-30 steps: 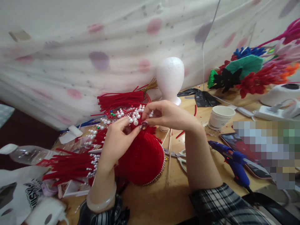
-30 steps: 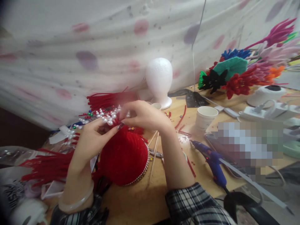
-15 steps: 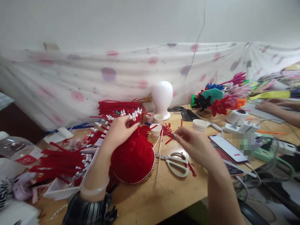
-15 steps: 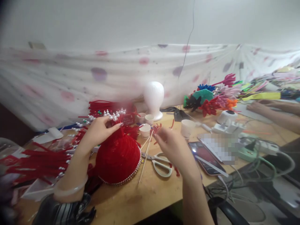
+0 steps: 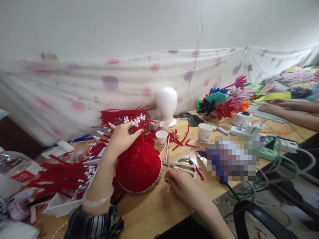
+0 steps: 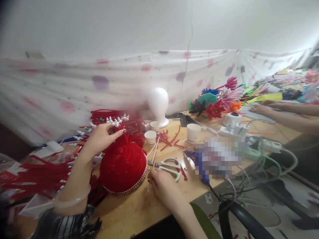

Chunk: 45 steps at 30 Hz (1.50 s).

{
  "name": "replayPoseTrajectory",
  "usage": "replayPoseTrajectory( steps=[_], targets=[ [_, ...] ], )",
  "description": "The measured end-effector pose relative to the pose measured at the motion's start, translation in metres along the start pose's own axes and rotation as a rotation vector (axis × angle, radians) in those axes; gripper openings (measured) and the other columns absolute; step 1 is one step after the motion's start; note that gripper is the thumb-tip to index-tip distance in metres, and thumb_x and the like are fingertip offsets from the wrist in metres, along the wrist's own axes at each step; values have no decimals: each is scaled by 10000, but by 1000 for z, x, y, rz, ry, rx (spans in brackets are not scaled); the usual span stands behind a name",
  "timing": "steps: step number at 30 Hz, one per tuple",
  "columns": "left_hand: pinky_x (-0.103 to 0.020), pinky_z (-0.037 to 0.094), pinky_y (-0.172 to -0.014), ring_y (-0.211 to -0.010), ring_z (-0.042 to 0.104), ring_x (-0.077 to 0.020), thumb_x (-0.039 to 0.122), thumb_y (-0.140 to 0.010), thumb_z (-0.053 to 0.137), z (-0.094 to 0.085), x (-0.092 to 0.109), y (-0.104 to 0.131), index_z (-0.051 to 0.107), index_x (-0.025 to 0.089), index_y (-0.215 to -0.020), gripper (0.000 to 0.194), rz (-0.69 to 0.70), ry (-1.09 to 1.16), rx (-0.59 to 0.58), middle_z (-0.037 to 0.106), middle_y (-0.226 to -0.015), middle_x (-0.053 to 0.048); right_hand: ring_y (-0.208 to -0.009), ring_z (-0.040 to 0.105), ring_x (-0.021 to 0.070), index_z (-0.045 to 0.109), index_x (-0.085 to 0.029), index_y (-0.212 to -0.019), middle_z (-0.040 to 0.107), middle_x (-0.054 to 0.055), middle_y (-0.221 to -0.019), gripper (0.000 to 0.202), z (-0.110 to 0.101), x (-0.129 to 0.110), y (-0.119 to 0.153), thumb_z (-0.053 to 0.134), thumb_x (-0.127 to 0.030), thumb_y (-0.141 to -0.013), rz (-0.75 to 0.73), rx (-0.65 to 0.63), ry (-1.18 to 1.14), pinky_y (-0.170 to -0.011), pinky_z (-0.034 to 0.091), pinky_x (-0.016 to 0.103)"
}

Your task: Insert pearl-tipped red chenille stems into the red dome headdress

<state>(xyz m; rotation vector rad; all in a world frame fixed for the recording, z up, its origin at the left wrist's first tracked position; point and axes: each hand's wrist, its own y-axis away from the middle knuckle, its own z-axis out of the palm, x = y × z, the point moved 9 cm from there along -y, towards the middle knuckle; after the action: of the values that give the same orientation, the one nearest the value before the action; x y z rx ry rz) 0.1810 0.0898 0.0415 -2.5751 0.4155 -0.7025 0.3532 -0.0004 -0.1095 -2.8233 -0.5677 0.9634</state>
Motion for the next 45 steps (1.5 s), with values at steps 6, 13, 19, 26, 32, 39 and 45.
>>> replayPoseTrajectory(
  steps=[6, 13, 19, 26, 32, 39, 45],
  targets=[
    [-319, 428, -657, -726, 648, -217, 330, -799, 612, 1, -1, 0, 678, 163, -832, 183, -5, 7, -1, 726, -807, -82, -482, 458, 130, 499, -215, -662, 484, -39, -542, 290, -63, 2, 36, 592, -374, -886, 71, 530, -2, -473, 334, 252],
    [-315, 440, -666, -734, 657, -213, 318, -796, 614, 0, 0, -1, 685, 173, -824, 164, 20, 19, 2, 736, -813, -71, -601, 595, 152, 652, -229, -1026, 635, 18, -716, 224, -97, -29, 63, 435, -234, -968, -98, 883, -291, -555, 460, 274],
    [-320, 447, -684, -732, 650, -213, 332, -792, 615, 0, -1, 0, 679, 168, -810, 177, 16, 31, -3, 730, -811, -70, -682, 633, 143, 654, -193, -972, 677, 35, -794, 204, -59, -53, 18, 451, -182, -957, -217, 648, -347, -620, 498, 265],
    [-294, 425, -614, -629, 609, -184, 333, -781, 621, -1, 2, 0, 622, 183, -698, 171, 20, 22, 11, 699, -699, -35, -779, 651, 163, 652, -174, -978, 682, 54, -845, 154, -34, -76, 8, 510, -165, -918, -292, 571, -282, -684, 514, 267],
    [-294, 427, -644, -696, 633, -193, 321, -793, 622, 1, 5, 1, 672, 169, -791, 160, 34, 34, 5, 721, -766, -45, -786, 643, 170, 648, -173, -953, 675, 62, -848, 138, -31, -95, 1, 515, -186, -919, -296, 571, -280, -712, 516, 276],
    [-270, 418, -640, -675, 606, -164, 260, -792, 625, 0, 13, 2, 652, 184, -755, 89, 94, 88, 7, 693, -730, 0, -736, 613, 162, 638, -172, -915, 642, 52, -808, 123, -32, -107, -6, 517, -192, -915, -274, 572, -274, -676, 478, 272],
    [-289, 419, -656, -693, 601, -174, 273, -807, 622, -1, 11, 1, 643, 173, -736, 124, 101, 58, 41, 674, -736, -18, -758, 606, 156, 616, -170, -933, 616, 57, -842, 127, -37, -113, -5, 494, -144, -906, -295, 592, -327, -698, 477, 269]
  ],
)
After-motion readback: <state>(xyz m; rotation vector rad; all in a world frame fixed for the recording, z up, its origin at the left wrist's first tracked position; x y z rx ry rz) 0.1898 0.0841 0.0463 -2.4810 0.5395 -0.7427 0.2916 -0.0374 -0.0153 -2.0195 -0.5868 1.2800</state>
